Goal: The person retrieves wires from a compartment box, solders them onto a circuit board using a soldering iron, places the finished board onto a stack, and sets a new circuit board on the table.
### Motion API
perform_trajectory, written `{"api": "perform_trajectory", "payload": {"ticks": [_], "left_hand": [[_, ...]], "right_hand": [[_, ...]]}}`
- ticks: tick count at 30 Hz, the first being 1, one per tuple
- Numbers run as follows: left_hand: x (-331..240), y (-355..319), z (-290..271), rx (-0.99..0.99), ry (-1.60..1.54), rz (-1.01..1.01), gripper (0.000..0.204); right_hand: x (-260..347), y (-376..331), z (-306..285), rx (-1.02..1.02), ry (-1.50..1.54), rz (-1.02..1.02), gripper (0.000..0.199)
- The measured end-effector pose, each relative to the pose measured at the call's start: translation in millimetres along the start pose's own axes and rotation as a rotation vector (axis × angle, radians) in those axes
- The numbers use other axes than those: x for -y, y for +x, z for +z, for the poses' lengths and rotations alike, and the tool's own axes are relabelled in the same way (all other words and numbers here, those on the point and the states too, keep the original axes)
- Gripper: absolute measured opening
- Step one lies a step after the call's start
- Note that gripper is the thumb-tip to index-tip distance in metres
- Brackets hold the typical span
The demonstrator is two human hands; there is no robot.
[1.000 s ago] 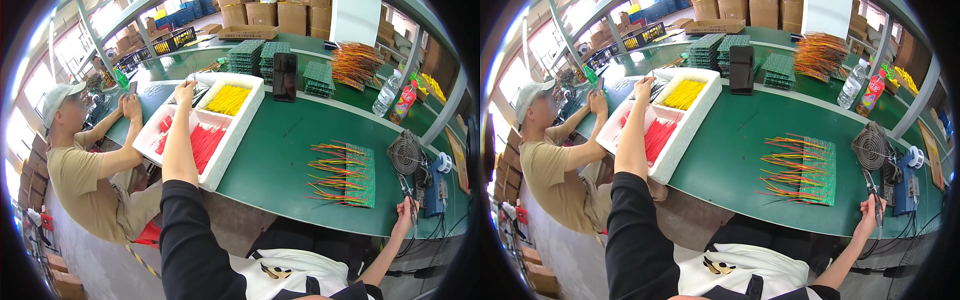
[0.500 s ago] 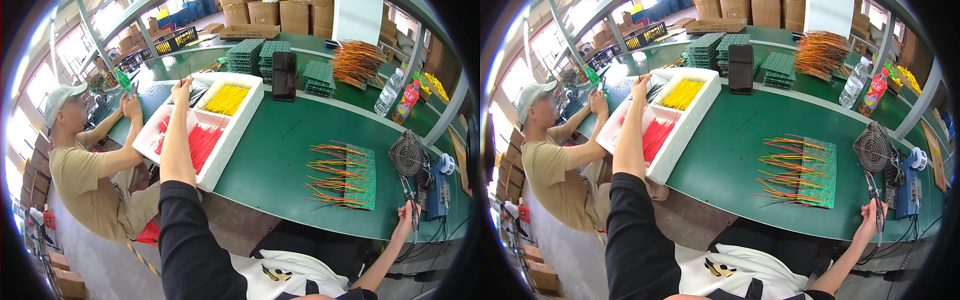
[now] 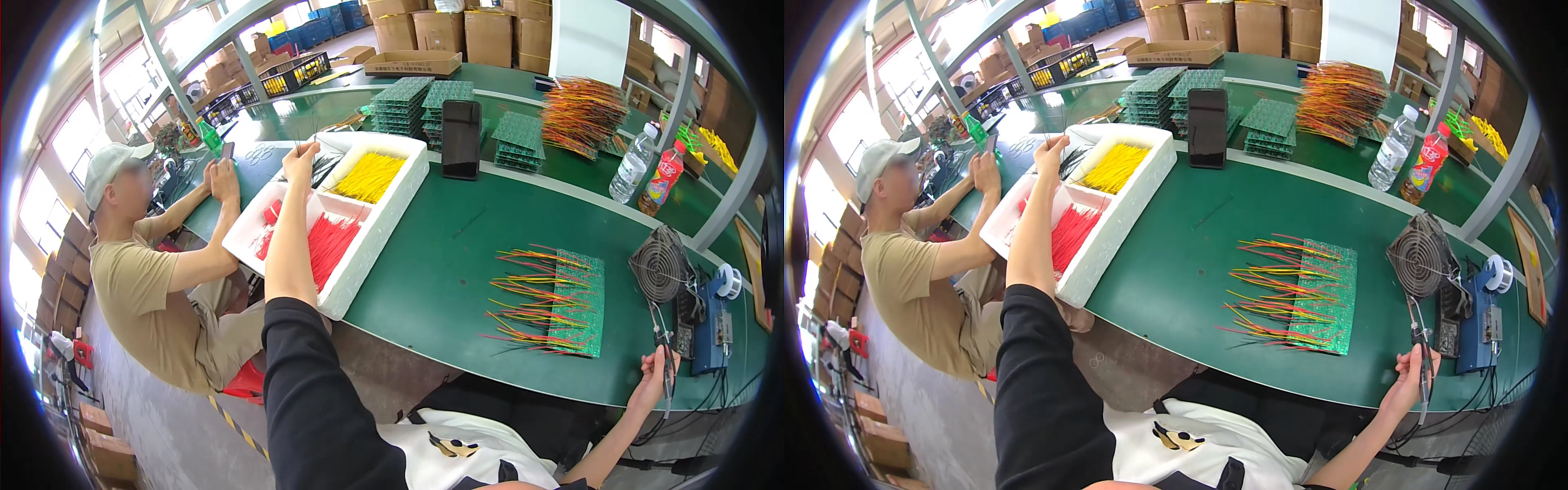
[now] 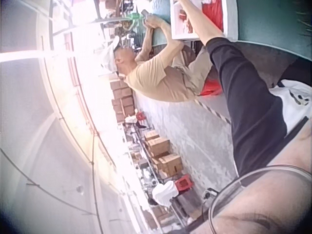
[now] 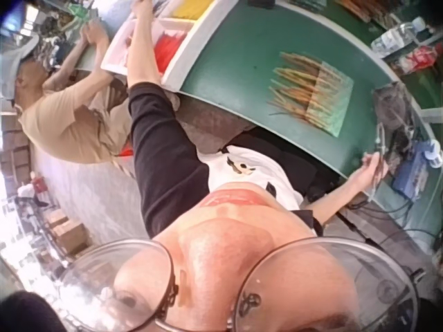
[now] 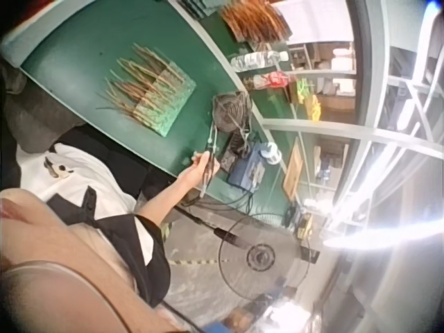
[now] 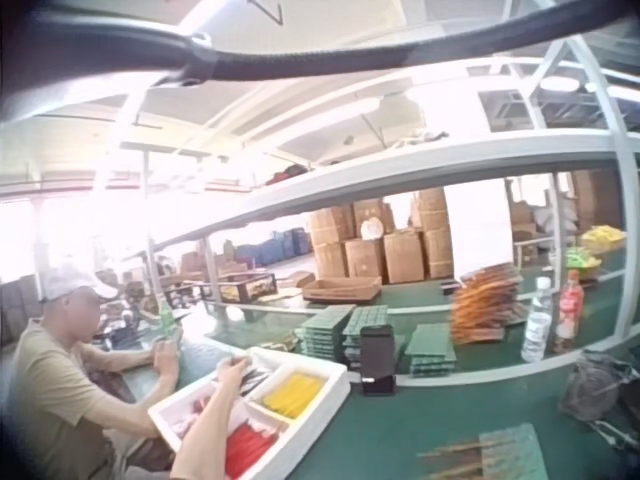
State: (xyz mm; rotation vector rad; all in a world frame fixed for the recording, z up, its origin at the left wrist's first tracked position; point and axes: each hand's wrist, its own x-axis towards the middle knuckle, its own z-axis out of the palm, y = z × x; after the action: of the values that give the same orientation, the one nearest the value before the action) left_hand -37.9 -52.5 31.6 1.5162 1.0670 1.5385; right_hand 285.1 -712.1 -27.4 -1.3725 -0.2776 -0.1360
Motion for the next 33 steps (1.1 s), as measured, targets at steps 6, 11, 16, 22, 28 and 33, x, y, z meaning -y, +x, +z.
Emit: {"api": "perform_trajectory", "payload": {"ticks": [6,11,16,22,28,33], "left_hand": [[-1.8,1.6,0.4,-0.023,-0.025,0.036,0.018],[-5.2,0.6,7.5,-0.012,-0.081,0.037,0.020],[-3.5,-2.5,6.9,-0.053,-0.155,-0.007,0.019],[-9.8,-6.0,12.8,-0.019,-0.158,0.011,0.016],[-11.6,-5.2,11.8,-0.055,-0.159,-0.064,0.016],[-9.7,-3.4,6.9,-0.052,-0.194,-0.074,0.017]], "right_hand": [[1.7,1.3,0.3,0.016,-0.032,0.019,0.012],[2.8,-1.3,-4.4,0.012,-0.096,0.041,0.013],[-1.5,-1.2,-4.0,-0.031,-0.113,0.024,0.011],[1.4,-1.4,-4.0,0.035,-0.174,0.005,0.012],[4.1,-3.9,6.2,0.008,-0.125,0.006,0.013],[5.6,-7.2,3.6,0.022,-0.125,0.009,0.013]]}}
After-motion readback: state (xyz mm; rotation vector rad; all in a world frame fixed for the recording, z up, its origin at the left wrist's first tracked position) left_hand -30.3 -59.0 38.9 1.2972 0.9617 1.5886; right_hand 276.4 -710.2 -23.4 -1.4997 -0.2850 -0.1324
